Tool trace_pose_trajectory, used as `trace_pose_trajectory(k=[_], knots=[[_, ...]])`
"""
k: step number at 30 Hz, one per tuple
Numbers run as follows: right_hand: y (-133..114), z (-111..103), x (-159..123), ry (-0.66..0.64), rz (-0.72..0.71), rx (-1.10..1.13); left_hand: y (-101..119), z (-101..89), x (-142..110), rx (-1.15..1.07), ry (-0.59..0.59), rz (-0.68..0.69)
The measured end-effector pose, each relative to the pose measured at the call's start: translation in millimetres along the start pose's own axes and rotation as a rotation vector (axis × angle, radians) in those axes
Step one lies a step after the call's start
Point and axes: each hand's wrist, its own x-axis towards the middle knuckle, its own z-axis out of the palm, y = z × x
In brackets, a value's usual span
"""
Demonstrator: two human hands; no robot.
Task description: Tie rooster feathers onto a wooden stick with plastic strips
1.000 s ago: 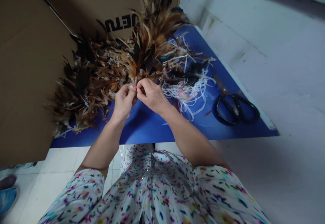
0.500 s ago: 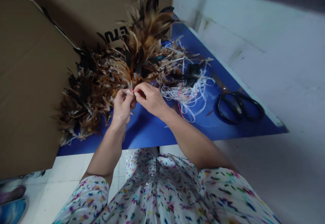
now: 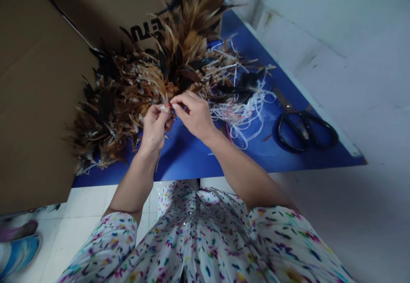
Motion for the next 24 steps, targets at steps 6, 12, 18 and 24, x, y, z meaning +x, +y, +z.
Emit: trace_pose_trajectory(k=[6,12,18,24], knots=[[1.0,4.2,-2.2,0.048,0.005,-0.064,-2.6,0.7,1.3,-0.012,0.004,0.008],[2.4,4.3,-2.0,0.027,-0.047,-0.117,-3.6,2.3,1.4,-0.040,0.022,-0.034],[6.0,5.5,-4.1,-0.032,-0.109,-0.217,-3.7,3.3,2.2,-0.068,0.035,-0.089],[6.0,9.4,-7.6,-0.084,-0.182,-0.272,-6.9,3.4,5.9,-0.059,0.078,-0.103]])
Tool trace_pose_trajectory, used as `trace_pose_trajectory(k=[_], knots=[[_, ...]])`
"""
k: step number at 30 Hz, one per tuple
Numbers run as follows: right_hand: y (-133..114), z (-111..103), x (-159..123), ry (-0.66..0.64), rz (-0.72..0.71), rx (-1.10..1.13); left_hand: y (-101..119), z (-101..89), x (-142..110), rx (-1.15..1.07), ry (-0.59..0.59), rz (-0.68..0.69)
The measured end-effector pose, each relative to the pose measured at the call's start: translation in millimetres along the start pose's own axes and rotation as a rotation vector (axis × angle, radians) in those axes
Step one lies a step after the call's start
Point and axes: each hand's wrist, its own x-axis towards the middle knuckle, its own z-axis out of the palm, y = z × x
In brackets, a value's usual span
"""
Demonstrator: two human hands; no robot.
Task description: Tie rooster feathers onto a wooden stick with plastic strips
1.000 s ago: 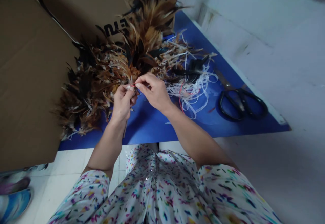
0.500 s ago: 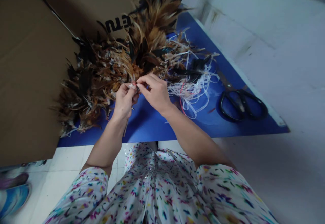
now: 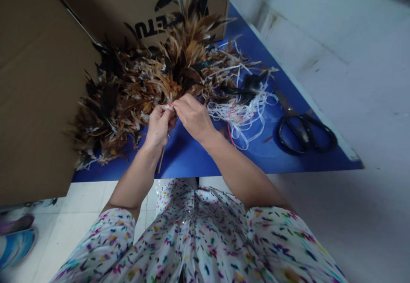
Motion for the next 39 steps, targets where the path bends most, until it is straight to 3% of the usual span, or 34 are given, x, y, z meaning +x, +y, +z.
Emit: trace_pose_trajectory(k=[6,17,29,39], knots=[[3,5,-3,-0.076,-0.018,-0.154,-7,-1.3,3,0.056,0.027,0.022],[12,14,1,-0.056,-0.057,-0.302,-10,-1.2,4,0.075,0.044,0.020],[11,-7,11,-0.190,0.249,0.061,-14,-2.7,5,0.097,-0.033,0.063],[7,-17,16,-0.312,0.438,0.185,-13,-1.6,4,0.134,-0.029,0.051]])
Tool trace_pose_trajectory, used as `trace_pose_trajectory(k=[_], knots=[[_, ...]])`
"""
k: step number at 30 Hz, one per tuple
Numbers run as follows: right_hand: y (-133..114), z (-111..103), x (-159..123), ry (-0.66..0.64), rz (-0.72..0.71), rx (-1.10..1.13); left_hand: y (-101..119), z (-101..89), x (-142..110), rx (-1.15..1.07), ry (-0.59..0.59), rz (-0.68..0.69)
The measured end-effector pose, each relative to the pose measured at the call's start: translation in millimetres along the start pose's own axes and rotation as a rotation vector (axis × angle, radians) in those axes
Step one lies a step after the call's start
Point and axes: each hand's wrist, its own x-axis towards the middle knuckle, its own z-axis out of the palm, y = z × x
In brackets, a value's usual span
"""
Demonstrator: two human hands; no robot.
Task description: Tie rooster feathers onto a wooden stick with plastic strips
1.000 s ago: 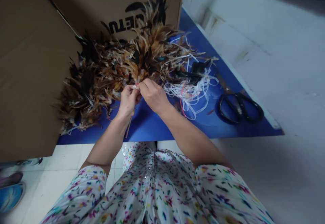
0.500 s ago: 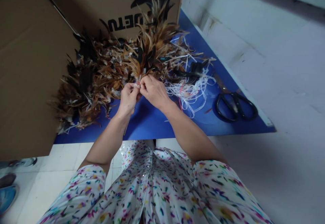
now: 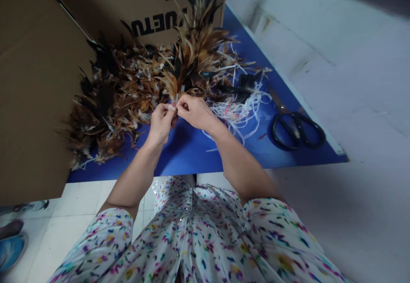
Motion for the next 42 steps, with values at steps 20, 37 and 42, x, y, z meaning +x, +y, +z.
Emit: trace_pose_trajectory(k=[20,37,42], knots=[[0,2,-3,0.041,-0.021,0.073,-2,-0.5,1,0.018,-0.004,0.011],[-5,-5,3,-0.106,0.218,0.326,0,1.4,-2,0.041,-0.040,-0.015],[-3,0,2,-0.064,0.227,0.362,-1,1.0,0,0.061,-0.012,0.005]])
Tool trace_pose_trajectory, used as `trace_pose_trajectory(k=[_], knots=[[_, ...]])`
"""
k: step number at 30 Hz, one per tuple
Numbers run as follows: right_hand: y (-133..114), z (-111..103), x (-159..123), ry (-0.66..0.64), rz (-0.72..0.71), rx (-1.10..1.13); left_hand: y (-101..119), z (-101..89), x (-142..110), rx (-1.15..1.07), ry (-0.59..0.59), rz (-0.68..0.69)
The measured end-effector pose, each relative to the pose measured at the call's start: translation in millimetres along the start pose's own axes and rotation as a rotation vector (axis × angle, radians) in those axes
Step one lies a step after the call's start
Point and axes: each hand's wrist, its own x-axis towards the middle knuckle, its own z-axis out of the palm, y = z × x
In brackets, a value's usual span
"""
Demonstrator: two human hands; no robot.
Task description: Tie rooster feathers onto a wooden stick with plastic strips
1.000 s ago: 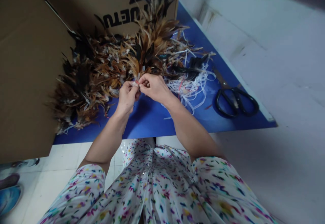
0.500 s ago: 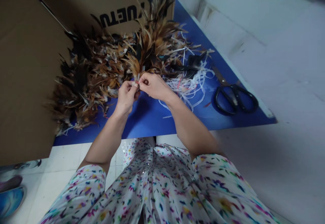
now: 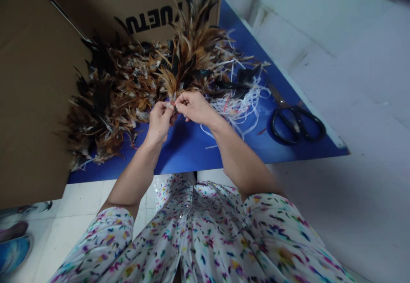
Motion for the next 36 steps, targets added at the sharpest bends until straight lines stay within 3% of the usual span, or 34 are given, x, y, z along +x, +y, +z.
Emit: trace_pose_trajectory(k=[10,14,23,36], knots=[[10,7,-3,0.132,-0.166,-0.132,-6,-2.5,3,0.037,0.013,0.039],[4,4,-6,0.113,-0.239,-0.256,-8,-2.6,4,0.054,0.006,0.042],[-3,-5,-6,0.035,-0.247,-0.408,-5,0.1,1,0.007,-0.022,-0.010],[-6,-6,-7,-0.023,-0.106,-0.308,-6,0.5,1,-0.015,-0.015,0.019]])
